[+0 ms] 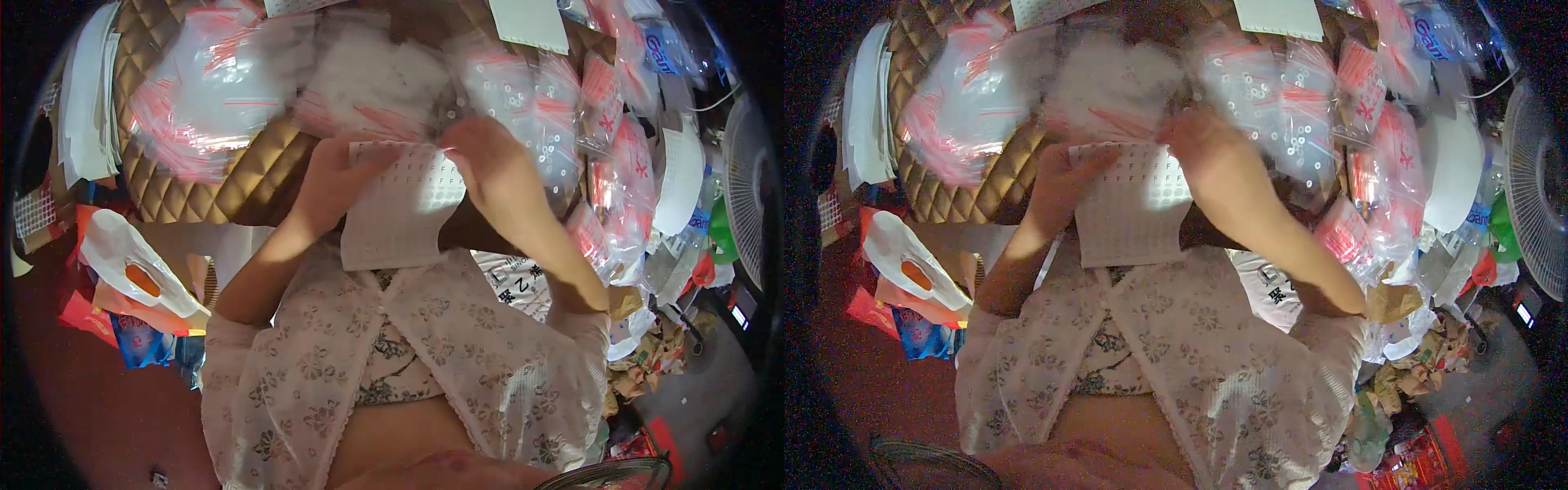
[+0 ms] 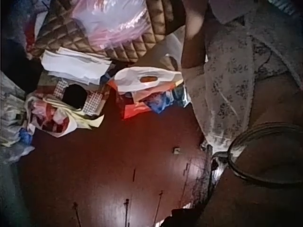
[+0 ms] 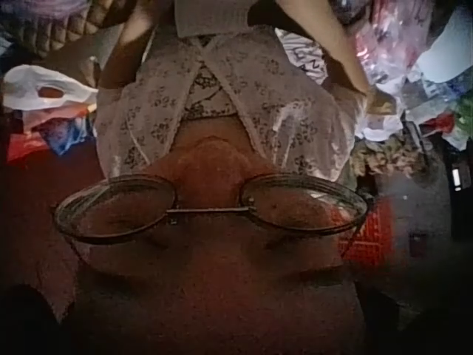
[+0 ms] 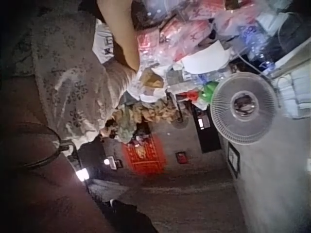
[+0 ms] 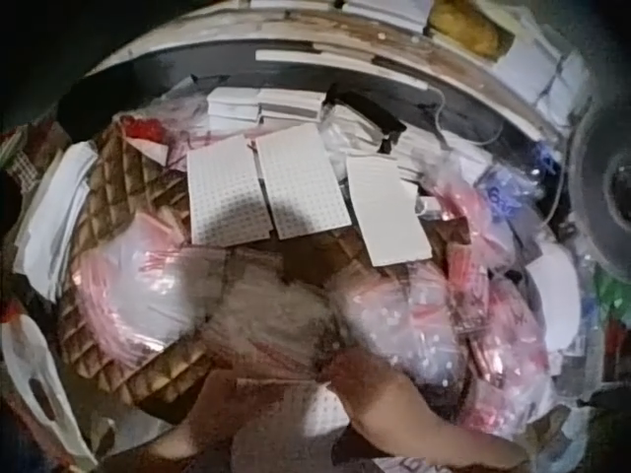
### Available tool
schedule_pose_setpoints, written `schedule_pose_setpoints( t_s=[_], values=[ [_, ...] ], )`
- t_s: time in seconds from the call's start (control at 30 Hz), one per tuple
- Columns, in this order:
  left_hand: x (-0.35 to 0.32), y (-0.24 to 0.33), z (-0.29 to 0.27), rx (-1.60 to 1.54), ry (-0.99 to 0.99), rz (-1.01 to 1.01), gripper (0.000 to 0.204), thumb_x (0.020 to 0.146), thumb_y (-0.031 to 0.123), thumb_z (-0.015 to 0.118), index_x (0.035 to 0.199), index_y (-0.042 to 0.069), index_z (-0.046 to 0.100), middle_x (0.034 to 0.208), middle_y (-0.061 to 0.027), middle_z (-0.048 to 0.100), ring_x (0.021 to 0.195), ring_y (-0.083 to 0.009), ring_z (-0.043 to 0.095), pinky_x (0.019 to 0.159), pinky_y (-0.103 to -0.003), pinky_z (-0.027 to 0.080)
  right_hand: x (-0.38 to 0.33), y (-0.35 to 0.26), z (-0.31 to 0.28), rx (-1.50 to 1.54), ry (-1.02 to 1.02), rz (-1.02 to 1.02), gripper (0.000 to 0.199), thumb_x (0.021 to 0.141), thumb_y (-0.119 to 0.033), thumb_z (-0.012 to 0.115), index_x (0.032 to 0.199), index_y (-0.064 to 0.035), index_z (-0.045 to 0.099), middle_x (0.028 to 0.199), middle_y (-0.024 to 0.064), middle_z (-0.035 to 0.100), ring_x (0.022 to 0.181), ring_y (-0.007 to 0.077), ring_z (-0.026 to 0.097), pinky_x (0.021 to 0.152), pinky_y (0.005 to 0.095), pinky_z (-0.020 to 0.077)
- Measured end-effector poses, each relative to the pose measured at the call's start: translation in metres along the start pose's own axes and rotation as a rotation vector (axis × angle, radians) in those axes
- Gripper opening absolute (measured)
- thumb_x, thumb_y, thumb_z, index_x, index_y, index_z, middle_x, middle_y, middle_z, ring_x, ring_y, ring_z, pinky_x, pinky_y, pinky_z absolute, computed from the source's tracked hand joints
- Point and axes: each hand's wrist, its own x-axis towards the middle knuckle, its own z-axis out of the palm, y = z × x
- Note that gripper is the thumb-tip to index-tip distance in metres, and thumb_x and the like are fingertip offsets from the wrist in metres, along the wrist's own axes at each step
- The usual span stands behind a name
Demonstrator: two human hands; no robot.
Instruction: The person peels adhesive labels from a backing sheet and applies them onto clear plastic bags by hand.
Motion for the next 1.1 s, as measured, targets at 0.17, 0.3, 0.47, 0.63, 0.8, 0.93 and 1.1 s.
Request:
schedule_pose_setpoints(
  t_s=[0.17, 0.3, 0.47, 0.63, 0.8, 0.93, 1.1],
  values=[
    [-0.002, -0.001, -0.007, -0.212, 0.094, -0.186, 0.02, 0.089, 0.016, 0.059, 0.095, -0.002, 0.065, 0.082, -0.0001, 0.065, 0.072, -0.0051, 0.057, 0.063, -0.021, 0.046, -0.01, -0.01, 0.008, -0.382, -0.018, -0.299, 0.042, 0.066, -0.007, 0.057, 0.108, -0.0026, 0.06, 0.11, 0.0098, 0.056, 0.098, 0.0285, 0.055, 0.079, 0.0358, 0.0506],
    [0.002, -0.005, -0.023, 0.055, 0.047, -0.09, 0.015, 0.087, 0.016, 0.061, 0.092, 0.002, 0.066, 0.083, -0.0019, 0.064, 0.075, -0.0118, 0.061, 0.065, -0.026, 0.048, -0.012, 0.002, -0.002, -0.224, -0.159, -0.329, 0.031, 0.07, -0.007, 0.061, 0.101, -0.0027, 0.062, 0.101, 0.0097, 0.059, 0.093, 0.0274, 0.058, 0.077, 0.0342, 0.05],
    [0.012, -0.017, -0.011, 1.015, -0.005, 0.692, 0.019, 0.079, 0.012, 0.061, 0.097, 0.007, 0.065, 0.102, -0.0059, 0.059, 0.101, -0.023, 0.054, 0.085, -0.04, 0.044, 0.039, 0.05, -0.017, 0.235, 0.014, 0.17, 0.018, 0.073, 0.002, 0.065, 0.09, -0.0025, 0.061, 0.089, 0.0064, 0.061, 0.082, 0.0162, 0.06, 0.071, 0.0307, 0.0486],
    [0.031, -0.044, 0.001, 1.236, 0.035, 0.829, 0.026, 0.077, 0.015, 0.056, 0.102, 0.009, 0.062, 0.113, -0.0055, 0.056, 0.112, -0.0215, 0.048, 0.094, -0.044, 0.036, 0.072, 0.061, 0.016, 0.493, -0.159, 0.147, 0.027, 0.069, 0.006, 0.065, 0.093, -0.0004, 0.053, 0.093, 0.0102, 0.053, 0.088, 0.0181, 0.057, 0.066, 0.0317, 0.0478],
    [0.032, -0.049, 0.005, 1.182, -0.043, 0.902, 0.024, 0.078, 0.016, 0.056, 0.1, 0.008, 0.062, 0.116, -0.0073, 0.056, 0.114, -0.0223, 0.048, 0.095, -0.041, 0.037, 0.075, 0.064, 0.034, 0.025, -0.099, 0.0, 0.036, 0.063, 0.004, 0.071, 0.09, -0.0013, 0.047, 0.089, 0.0143, 0.051, 0.083, 0.0319, 0.054, 0.063, 0.0365, 0.0453],
    [0.026, -0.047, 0.007, 1.171, -0.03, 0.882, 0.024, 0.078, 0.016, 0.056, 0.099, 0.007, 0.062, 0.115, -0.0073, 0.057, 0.113, -0.0219, 0.048, 0.093, -0.039, 0.037, 0.06, 0.068, 0.008, -0.326, -0.055, 0.086, 0.038, 0.06, 0.003, 0.074, 0.086, -0.0033, 0.048, 0.088, 0.0123, 0.052, 0.082, 0.0321, 0.054, 0.064, 0.0369, 0.0449],
    [0.023, -0.046, 0.011, 1.205, -0.069, 0.859, 0.023, 0.08, 0.017, 0.055, 0.098, 0.006, 0.062, 0.114, -0.0084, 0.058, 0.113, -0.0223, 0.049, 0.094, -0.039, 0.038, 0.062, 0.058, 0.012, 0.073, -0.059, 0.117, 0.037, 0.061, 0.002, 0.074, 0.086, -0.0038, 0.048, 0.088, 0.0124, 0.053, 0.081, 0.0341, 0.055, 0.065, 0.0387, 0.0451]
  ],
)
